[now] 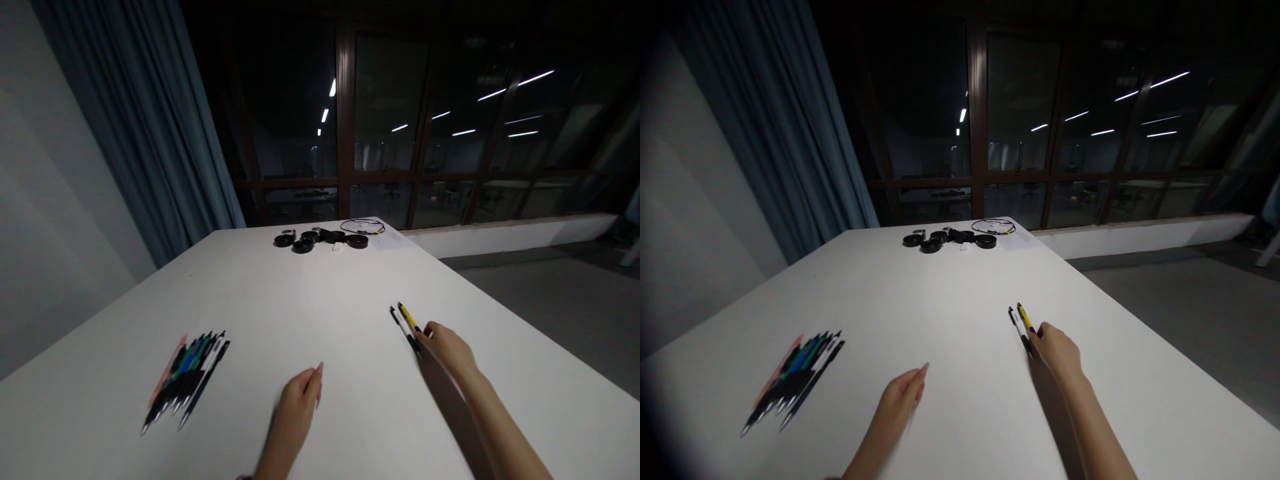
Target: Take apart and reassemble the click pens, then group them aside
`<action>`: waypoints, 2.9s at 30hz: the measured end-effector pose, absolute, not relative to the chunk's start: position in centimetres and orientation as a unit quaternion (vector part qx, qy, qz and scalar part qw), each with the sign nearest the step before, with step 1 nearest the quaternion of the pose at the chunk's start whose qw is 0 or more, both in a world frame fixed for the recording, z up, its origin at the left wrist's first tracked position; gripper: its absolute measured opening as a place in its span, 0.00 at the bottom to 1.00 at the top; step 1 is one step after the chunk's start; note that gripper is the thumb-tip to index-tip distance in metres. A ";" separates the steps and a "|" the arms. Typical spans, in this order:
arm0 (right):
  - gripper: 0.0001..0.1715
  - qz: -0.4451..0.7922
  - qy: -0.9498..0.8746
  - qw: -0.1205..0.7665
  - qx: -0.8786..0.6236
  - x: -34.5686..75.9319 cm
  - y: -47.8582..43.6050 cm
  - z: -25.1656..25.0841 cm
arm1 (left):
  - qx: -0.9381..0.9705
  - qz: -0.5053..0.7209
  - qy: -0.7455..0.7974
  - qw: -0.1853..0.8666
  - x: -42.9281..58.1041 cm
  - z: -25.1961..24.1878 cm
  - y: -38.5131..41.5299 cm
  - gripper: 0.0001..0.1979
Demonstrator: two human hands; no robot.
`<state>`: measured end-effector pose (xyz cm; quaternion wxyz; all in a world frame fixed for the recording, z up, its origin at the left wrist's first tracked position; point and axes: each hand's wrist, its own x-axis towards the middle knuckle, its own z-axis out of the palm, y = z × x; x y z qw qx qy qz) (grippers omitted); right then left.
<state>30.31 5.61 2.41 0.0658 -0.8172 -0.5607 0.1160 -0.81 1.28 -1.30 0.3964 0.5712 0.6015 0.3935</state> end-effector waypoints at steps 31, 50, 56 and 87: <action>0.12 0.122 -0.574 0.067 -0.807 30.6 5.9 1.3 | 0.582 0.381 0.604 0.389 -1.1 -1.7 1.3 0.28; 0.15 0.077 -0.649 0.139 -0.744 24.3 4.6 3.4 | 0.586 0.375 0.607 0.383 -0.9 -1.6 1.2 0.28; 0.16 0.065 -0.725 0.117 -0.675 21.0 3.3 3.0 | 0.595 0.368 0.611 0.371 -1.0 -1.4 1.0 0.27; 0.15 0.063 -0.732 0.079 -0.674 20.8 3.0 3.4 | 0.528 0.158 0.834 -0.035 -17.0 0.3 1.1 0.23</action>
